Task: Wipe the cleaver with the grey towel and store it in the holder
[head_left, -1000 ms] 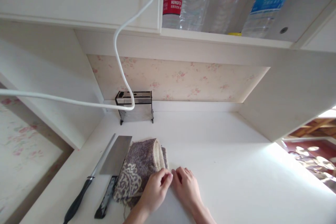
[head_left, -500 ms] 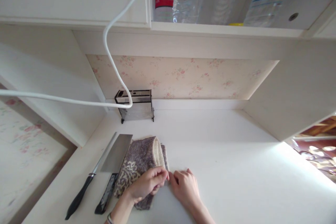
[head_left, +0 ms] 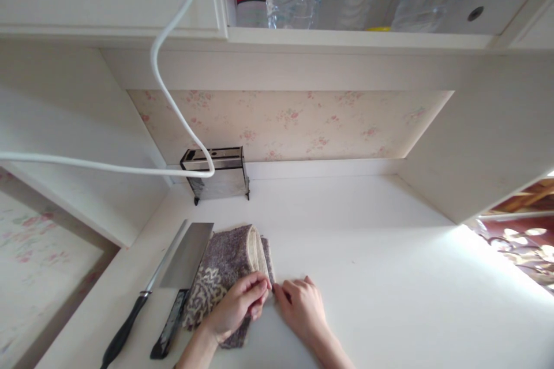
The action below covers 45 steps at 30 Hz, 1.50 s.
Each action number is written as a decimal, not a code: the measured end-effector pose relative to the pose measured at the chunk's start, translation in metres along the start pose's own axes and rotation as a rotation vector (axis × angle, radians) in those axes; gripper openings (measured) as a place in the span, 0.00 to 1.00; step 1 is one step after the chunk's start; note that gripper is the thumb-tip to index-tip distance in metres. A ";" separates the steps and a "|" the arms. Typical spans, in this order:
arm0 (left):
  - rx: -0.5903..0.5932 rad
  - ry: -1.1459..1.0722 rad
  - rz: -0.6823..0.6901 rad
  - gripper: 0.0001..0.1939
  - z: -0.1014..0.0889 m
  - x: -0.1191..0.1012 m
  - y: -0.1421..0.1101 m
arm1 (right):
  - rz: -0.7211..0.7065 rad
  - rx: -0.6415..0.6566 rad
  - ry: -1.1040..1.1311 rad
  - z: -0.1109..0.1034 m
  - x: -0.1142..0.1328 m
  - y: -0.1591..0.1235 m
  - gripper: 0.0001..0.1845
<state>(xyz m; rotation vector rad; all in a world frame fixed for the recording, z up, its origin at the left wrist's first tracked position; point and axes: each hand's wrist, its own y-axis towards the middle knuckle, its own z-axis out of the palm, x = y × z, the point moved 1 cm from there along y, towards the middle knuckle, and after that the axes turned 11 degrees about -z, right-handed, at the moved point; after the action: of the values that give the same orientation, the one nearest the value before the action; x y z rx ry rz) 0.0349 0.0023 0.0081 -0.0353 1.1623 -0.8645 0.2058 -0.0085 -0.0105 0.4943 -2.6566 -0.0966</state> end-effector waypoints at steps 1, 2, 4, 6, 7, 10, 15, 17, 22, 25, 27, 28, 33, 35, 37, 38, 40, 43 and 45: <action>-0.003 0.001 0.001 0.11 0.000 0.000 0.000 | -0.002 -0.003 0.003 0.001 -0.001 0.000 0.21; -0.009 0.003 0.003 0.11 -0.001 0.001 0.001 | -0.004 -0.007 0.005 0.002 -0.001 0.000 0.21; -0.027 0.012 0.009 0.12 -0.001 0.002 0.002 | -0.003 -0.015 0.006 0.005 -0.002 0.000 0.21; -0.047 0.031 0.011 0.13 -0.001 0.002 0.002 | 0.000 -0.020 0.006 0.006 -0.003 0.000 0.21; -0.060 0.056 0.011 0.13 0.000 0.002 0.002 | 0.000 -0.020 0.009 0.006 -0.003 0.000 0.21; -0.112 0.235 0.022 0.16 0.005 0.000 0.000 | 0.000 -0.012 0.023 0.005 -0.003 0.001 0.20; -0.125 0.602 0.055 0.19 0.015 -0.003 -0.005 | -0.014 0.002 0.028 0.003 -0.002 0.001 0.19; -0.133 0.621 0.056 0.20 0.015 -0.003 -0.005 | -0.018 -0.001 0.023 0.003 -0.002 0.001 0.19; -0.132 0.551 0.053 0.20 0.014 -0.003 -0.005 | -0.017 -0.018 0.032 0.003 -0.001 0.000 0.19; -0.123 0.520 0.036 0.20 0.013 -0.002 -0.005 | -0.023 -0.015 0.033 0.002 -0.001 0.000 0.19; -0.126 0.498 0.021 0.20 0.012 -0.001 -0.004 | -0.023 -0.013 0.035 0.002 -0.001 0.000 0.18; -0.127 0.487 0.014 0.21 0.011 -0.001 -0.003 | -0.022 -0.013 0.038 0.002 -0.001 0.000 0.18; -0.129 0.462 0.015 0.22 0.010 0.002 -0.002 | -0.017 -0.008 0.029 0.003 -0.001 0.000 0.18; -0.131 0.465 0.018 0.22 0.010 0.002 -0.002 | -0.020 -0.009 0.029 0.004 -0.002 0.000 0.18; -0.129 0.467 0.019 0.22 0.010 0.002 -0.003 | -0.023 -0.009 0.030 0.004 -0.002 -0.001 0.18; -0.127 0.467 0.019 0.22 0.010 0.001 -0.004 | -0.024 -0.009 0.030 0.004 -0.001 -0.001 0.18; -0.125 0.464 0.019 0.22 0.010 0.000 -0.004 | -0.023 -0.007 0.026 0.003 -0.001 -0.002 0.17; -0.128 0.466 0.016 0.22 0.011 -0.001 -0.005 | -0.019 0.001 0.023 0.003 0.000 -0.002 0.17; -0.134 0.474 0.020 0.23 0.012 -0.001 -0.005 | -0.018 0.003 0.024 0.002 0.000 -0.001 0.18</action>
<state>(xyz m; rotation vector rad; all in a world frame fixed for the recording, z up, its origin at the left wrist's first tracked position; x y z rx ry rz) 0.0415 -0.0046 0.0163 0.0757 1.6603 -0.7978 0.2053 -0.0100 -0.0122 0.5168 -2.6291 -0.0918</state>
